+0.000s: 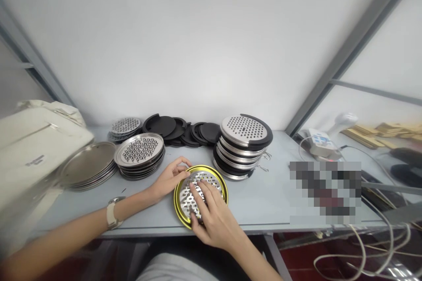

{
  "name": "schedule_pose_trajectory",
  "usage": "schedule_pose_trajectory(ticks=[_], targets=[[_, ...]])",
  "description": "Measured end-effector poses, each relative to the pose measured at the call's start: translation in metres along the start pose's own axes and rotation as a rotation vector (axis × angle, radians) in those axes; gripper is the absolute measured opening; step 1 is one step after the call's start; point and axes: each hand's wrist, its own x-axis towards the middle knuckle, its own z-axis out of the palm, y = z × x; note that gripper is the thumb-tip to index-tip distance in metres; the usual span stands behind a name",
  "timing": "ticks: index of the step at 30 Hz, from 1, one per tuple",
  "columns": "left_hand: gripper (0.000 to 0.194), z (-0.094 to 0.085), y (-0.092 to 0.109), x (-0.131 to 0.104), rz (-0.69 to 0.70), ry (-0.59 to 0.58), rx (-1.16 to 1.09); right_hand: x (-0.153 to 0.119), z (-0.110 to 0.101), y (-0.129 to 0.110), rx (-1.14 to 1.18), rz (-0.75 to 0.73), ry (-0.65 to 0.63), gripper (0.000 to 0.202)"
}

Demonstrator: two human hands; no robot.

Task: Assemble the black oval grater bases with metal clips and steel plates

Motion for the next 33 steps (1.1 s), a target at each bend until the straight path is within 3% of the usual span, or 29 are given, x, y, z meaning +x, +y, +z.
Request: schedule_pose_trajectory(ticks=[6,14,18,27,33], targets=[[0.028,0.003,0.002,-0.005,0.053,0.015,-0.004,0.000,-0.001,0.000,-0.006,0.011,0.008,0.065],[0.030,-0.004,-0.004,-0.010,-0.100,-0.038,-0.253,-0.001,-0.001,0.000,-0.017,-0.004,0.026,0.066],[0.031,-0.004,-0.004,-0.009,-0.089,-0.038,-0.245,-0.001,0.000,0.000,-0.023,0.000,0.068,0.068],[0.030,-0.004,-0.007,-0.008,-0.074,-0.028,-0.217,0.006,-0.007,0.001,0.017,0.079,-0.038,0.071],[0.032,-0.003,-0.004,-0.007,-0.062,-0.002,-0.180,0.013,-0.007,0.004,-0.014,0.106,-0.013,0.070]])
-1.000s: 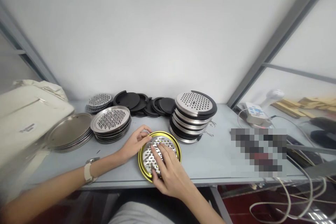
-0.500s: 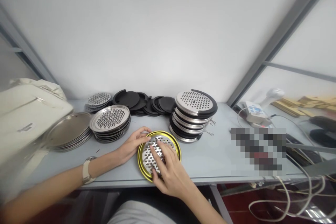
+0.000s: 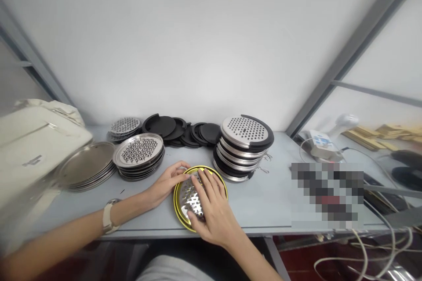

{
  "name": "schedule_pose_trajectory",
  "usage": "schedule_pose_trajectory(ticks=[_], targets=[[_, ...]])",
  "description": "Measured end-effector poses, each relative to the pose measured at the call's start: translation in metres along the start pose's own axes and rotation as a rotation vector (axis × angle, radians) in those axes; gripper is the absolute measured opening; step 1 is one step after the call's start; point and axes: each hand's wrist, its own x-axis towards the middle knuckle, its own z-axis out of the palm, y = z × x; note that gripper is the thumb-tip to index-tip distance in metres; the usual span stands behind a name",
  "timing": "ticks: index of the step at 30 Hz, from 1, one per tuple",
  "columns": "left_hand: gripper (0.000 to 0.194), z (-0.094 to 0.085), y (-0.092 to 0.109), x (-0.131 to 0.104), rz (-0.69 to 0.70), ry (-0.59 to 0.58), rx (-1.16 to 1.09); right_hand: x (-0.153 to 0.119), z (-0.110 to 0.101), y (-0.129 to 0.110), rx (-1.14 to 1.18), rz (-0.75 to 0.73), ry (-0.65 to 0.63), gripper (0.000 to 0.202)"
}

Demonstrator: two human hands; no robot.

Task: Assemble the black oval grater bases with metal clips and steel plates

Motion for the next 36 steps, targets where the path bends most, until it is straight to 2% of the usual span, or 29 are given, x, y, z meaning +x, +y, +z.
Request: schedule_pose_trajectory(ticks=[4,8,13,21,36], targets=[[0.030,0.000,0.001,0.001,0.017,-0.003,0.021,0.005,0.000,0.000,-0.024,-0.008,-0.037,0.072],[0.023,0.000,0.002,0.001,0.123,-0.028,0.093,0.005,0.000,0.001,-0.022,-0.012,-0.070,0.073],[0.019,0.001,0.009,-0.001,0.224,-0.080,0.184,0.004,0.000,0.001,-0.028,-0.020,-0.041,0.072],[0.020,0.005,0.016,-0.004,0.259,-0.137,0.175,0.003,0.004,0.002,-0.041,-0.004,0.058,0.073],[0.020,0.006,0.013,-0.002,0.271,-0.078,0.238,0.005,0.005,0.001,0.021,0.034,0.098,0.070]])
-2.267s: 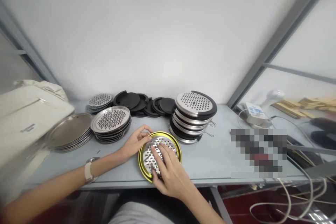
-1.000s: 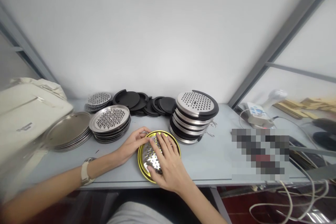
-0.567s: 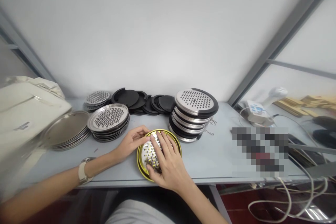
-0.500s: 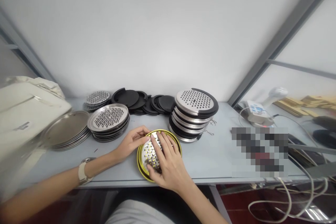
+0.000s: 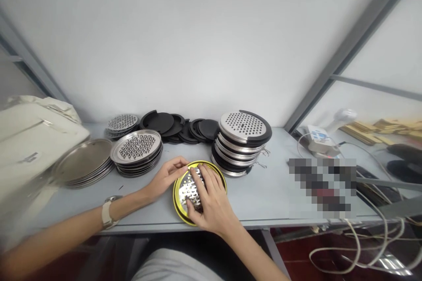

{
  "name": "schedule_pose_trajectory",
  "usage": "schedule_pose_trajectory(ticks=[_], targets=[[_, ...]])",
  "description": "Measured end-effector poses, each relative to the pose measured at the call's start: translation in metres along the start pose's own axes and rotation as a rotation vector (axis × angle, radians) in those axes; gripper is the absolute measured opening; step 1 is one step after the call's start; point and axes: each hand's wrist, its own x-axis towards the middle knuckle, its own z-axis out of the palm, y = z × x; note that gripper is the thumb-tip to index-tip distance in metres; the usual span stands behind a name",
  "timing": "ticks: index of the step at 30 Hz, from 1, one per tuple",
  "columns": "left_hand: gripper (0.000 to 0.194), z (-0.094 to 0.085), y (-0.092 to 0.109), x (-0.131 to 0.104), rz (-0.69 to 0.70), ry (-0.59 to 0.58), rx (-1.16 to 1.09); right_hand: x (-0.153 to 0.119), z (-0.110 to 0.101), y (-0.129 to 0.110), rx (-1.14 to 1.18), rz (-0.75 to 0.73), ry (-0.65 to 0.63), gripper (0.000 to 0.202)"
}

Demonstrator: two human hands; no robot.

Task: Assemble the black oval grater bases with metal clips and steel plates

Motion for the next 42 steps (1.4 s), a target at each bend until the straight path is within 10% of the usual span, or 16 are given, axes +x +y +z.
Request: schedule_pose_trajectory(ticks=[23,42], targets=[[0.024,-0.008,-0.015,0.011,0.065,-0.026,0.088,0.004,0.001,0.002,-0.028,0.021,-0.102,0.067],[0.030,-0.022,-0.023,0.017,0.089,0.190,0.405,0.006,-0.005,0.000,0.049,-0.054,-0.238,0.058]])
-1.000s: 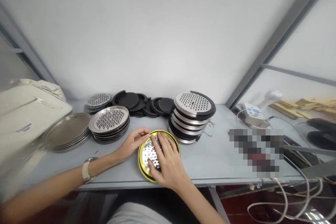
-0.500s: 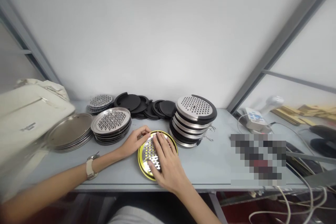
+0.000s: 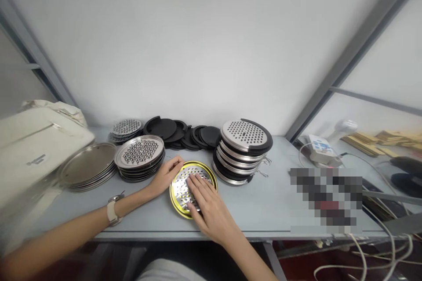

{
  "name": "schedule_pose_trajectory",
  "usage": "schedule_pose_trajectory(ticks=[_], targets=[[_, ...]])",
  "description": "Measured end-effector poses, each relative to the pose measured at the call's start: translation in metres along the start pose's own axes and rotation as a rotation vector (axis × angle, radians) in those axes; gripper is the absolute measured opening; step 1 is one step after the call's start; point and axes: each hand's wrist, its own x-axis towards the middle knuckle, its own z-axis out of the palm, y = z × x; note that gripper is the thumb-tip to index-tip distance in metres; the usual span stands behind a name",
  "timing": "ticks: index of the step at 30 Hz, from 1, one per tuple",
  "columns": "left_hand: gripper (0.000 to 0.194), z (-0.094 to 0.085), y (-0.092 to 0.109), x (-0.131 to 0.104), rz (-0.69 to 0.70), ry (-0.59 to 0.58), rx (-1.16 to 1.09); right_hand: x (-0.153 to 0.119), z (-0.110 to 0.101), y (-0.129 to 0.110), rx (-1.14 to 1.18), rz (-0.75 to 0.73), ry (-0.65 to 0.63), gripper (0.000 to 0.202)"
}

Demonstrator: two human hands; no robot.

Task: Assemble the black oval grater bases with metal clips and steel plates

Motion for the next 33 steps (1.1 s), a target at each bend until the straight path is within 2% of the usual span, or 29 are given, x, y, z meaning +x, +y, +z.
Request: schedule_pose_trajectory(ticks=[6,12,15,18,21,25,30,33], targets=[[0.026,0.000,0.000,0.001,0.026,-0.015,0.022,0.000,0.002,0.001,0.005,-0.001,0.012,0.058],[0.014,0.000,-0.011,0.001,0.012,0.023,0.141,-0.005,0.010,0.006,0.014,0.062,0.280,0.056],[0.012,-0.001,-0.013,0.000,0.071,0.090,0.212,-0.007,0.013,0.008,0.035,0.143,0.388,0.052],[0.013,-0.003,-0.007,-0.003,0.127,0.072,0.255,-0.007,0.017,0.009,0.023,0.191,0.472,0.052],[0.016,-0.003,0.003,-0.006,0.189,-0.006,0.254,-0.007,0.022,0.012,0.026,0.205,0.554,0.054],[0.031,-0.002,0.010,-0.010,0.342,-0.219,0.289,-0.012,0.026,0.017,0.053,0.268,0.629,0.055],[0.049,-0.005,0.014,-0.013,0.436,-0.467,0.381,-0.015,0.028,0.021,0.017,0.314,0.600,0.055],[0.051,-0.006,0.018,-0.015,0.473,-0.548,0.425,-0.013,0.029,0.021,-0.031,0.291,0.548,0.053]])
